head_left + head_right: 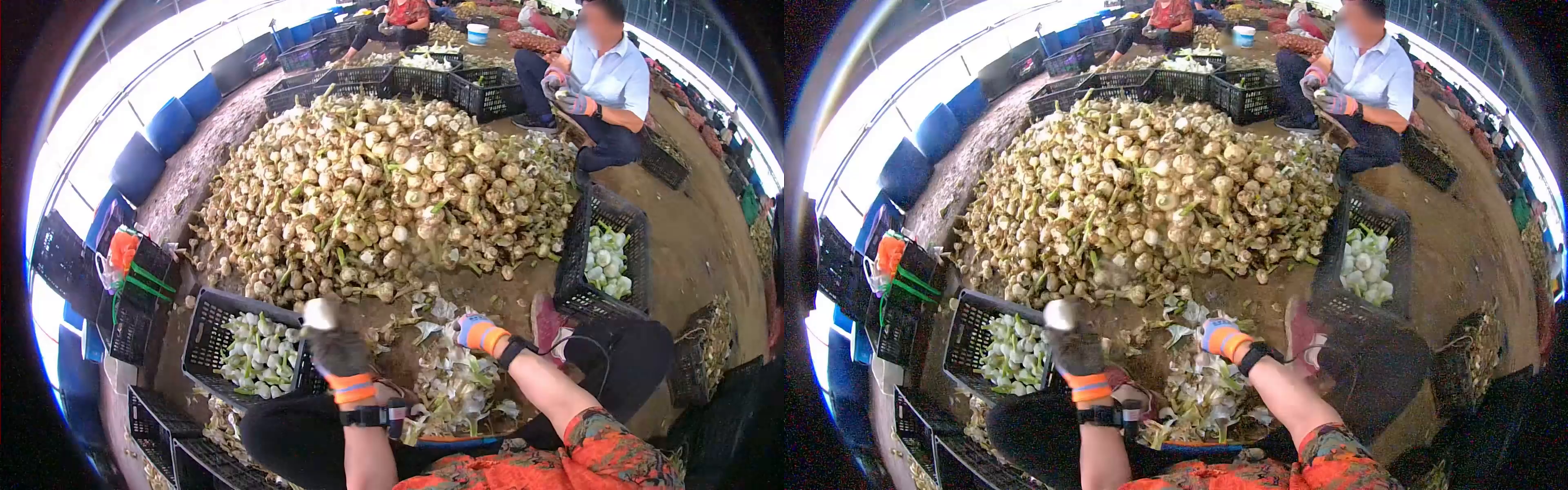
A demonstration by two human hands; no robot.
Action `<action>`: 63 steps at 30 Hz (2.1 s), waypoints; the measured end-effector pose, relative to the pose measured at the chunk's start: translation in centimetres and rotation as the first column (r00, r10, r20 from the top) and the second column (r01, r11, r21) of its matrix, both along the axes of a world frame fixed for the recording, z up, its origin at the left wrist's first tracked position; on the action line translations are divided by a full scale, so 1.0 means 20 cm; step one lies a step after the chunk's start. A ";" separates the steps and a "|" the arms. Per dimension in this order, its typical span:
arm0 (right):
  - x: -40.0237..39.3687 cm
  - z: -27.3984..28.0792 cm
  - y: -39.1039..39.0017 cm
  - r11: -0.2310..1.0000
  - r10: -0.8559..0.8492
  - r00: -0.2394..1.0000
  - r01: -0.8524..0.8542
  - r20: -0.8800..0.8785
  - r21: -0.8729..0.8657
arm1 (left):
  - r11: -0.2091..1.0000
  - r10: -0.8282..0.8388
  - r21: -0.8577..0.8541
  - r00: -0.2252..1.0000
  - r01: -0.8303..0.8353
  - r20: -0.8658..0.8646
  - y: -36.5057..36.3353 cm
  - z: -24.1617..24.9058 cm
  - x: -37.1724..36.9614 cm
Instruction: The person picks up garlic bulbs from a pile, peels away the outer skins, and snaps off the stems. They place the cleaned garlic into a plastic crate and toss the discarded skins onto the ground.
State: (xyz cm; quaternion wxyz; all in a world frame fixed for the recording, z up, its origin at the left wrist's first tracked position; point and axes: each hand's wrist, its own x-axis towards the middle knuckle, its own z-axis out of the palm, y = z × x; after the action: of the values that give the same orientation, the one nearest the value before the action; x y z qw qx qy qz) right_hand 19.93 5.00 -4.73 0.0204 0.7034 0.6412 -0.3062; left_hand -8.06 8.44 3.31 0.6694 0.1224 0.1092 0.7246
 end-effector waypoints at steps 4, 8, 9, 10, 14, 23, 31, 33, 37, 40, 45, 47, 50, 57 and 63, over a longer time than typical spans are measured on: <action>-0.08 -0.15 0.22 0.969 -0.215 0.973 0.224 -0.083 0.107 | 0.963 0.252 -0.158 0.937 -0.218 0.242 0.03 0.21 -0.11; -0.21 -0.28 0.60 0.957 -0.210 0.973 0.225 -0.098 0.185 | 0.948 0.176 -0.274 0.984 -0.164 0.020 0.04 -0.03 -0.02; -0.23 -0.43 0.69 0.979 -0.123 0.992 0.123 -0.011 0.160 | 0.924 0.157 -0.351 0.988 -0.149 -0.007 0.04 -0.03 0.05; -0.25 -0.54 0.74 0.989 -0.069 0.995 0.058 0.076 0.134 | 0.918 0.128 -0.369 0.989 -0.148 -0.077 0.04 -0.05 0.10; -0.25 -0.47 0.82 0.974 0.156 0.946 -0.195 0.283 0.112 | 0.911 0.003 -0.386 0.940 -0.144 -0.342 0.06 -0.13 0.17; -0.17 -0.17 0.42 0.859 -0.469 -0.308 0.058 -0.828 -0.508 | 0.999 -0.038 -0.049 0.480 -0.011 -0.877 0.07 -0.40 0.26; -0.26 0.26 0.17 0.946 -0.194 -0.042 0.258 -0.980 -0.199 | 0.987 -0.151 -0.064 0.724 0.146 -0.673 -0.07 0.01 0.37; -0.29 0.34 0.14 0.893 0.086 0.373 0.382 -0.924 0.238 | 0.977 -0.188 -0.030 0.791 0.210 -0.582 -0.12 0.04 0.38; -0.26 0.66 0.03 0.964 -0.116 0.094 0.250 -0.989 -0.090 | 0.980 -0.102 0.065 0.750 0.190 -0.654 -0.17 0.21 0.41; -0.23 0.72 0.00 0.955 -0.071 0.074 0.292 -0.995 -0.047 | 0.961 0.109 0.241 0.619 0.134 -0.778 -0.18 0.17 0.47; -0.33 0.78 -0.06 0.908 -0.057 -0.024 0.415 -0.998 -0.062 | 0.941 -0.162 0.160 0.813 0.297 -0.559 -0.23 0.20 0.49; -0.32 0.82 -0.10 0.912 -0.059 0.037 0.408 -0.998 -0.038 | 0.919 -0.337 0.105 0.893 0.381 -0.297 -0.24 0.23 0.47; -0.30 0.78 -0.12 0.923 -0.008 -0.064 0.384 -0.998 -0.032 | 0.958 -0.048 0.174 0.725 0.228 -0.687 -0.25 0.21 0.47; -0.24 0.83 -0.14 0.966 0.021 -0.032 0.259 -0.999 0.012 | 0.939 0.087 0.287 0.678 0.189 -0.730 -0.24 0.29 0.44; -0.25 0.64 -0.04 0.902 -0.001 0.331 0.408 -0.944 0.142 | 0.845 0.488 0.496 0.094 0.198 -0.868 -0.24 0.31 0.43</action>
State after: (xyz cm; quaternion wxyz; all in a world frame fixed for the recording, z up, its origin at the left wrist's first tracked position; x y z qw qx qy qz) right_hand 14.89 4.24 8.14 -0.5116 0.4731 0.4864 -0.5272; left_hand 0.51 3.57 9.55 0.2841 0.7279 0.3469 0.5188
